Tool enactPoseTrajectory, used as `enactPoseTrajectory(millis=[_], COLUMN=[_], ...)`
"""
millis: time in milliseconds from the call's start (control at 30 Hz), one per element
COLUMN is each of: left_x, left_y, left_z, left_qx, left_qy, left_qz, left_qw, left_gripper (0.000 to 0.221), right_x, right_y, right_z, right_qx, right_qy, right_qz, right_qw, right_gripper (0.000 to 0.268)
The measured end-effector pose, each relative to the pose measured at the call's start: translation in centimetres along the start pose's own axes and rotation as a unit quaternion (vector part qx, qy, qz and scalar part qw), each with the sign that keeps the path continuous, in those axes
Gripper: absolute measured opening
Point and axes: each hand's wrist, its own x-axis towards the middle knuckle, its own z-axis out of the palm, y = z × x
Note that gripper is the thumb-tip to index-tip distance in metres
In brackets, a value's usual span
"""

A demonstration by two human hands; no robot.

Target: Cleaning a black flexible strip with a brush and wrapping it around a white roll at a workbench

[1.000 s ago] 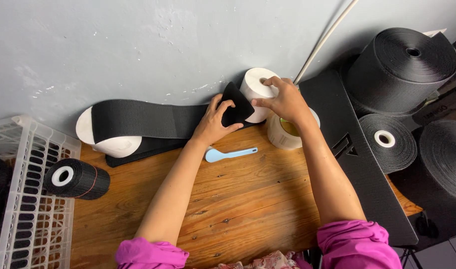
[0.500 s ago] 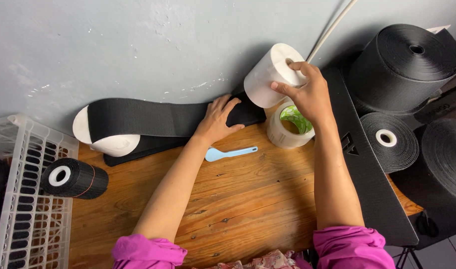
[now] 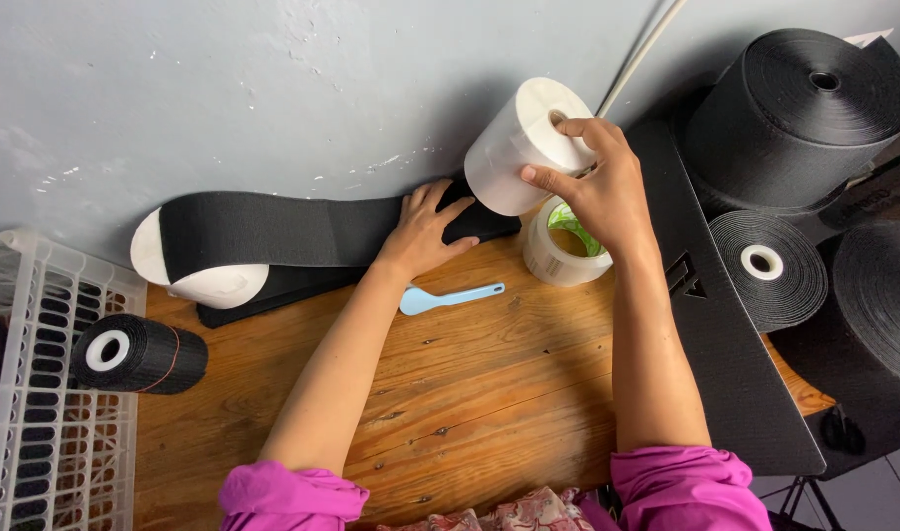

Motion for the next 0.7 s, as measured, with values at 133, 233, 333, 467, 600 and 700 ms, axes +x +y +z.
enactPoseTrajectory(millis=[133,233,333,467,600,700], left_x=[0.0,-0.1,0.0,0.0,-0.2,-0.1], left_y=[0.0,0.3,0.7,1.3,1.7,1.2], left_z=[0.3,0.0,-0.1,-0.5,-0.7,-0.1], left_qx=[0.015,0.037,0.044,0.056,0.035,0.019], left_qy=[0.001,0.000,-0.003,-0.001,0.022,0.027], left_qz=[0.002,0.001,-0.007,-0.016,-0.008,-0.016], left_qw=[1.000,0.999,0.999,0.998,0.999,0.999], left_gripper=[0.060,0.060,0.062,0.063,0.060,0.060], right_x=[-0.2,-0.1,0.0,-0.2,-0.3,-0.5], right_y=[-0.6,-0.7,-0.8,-1.0,-1.5,-1.5], right_z=[0.6,1.3,1.7,2.1,2.6,3.0], right_qx=[-0.012,-0.015,-0.014,-0.031,-0.048,-0.066], right_qy=[-0.008,-0.020,-0.022,-0.033,-0.044,-0.048], right_qz=[0.013,0.022,0.028,0.029,0.028,0.024], right_qw=[1.000,0.999,0.999,0.999,0.997,0.996], right_gripper=[0.058,0.057,0.059,0.058,0.056,0.056])
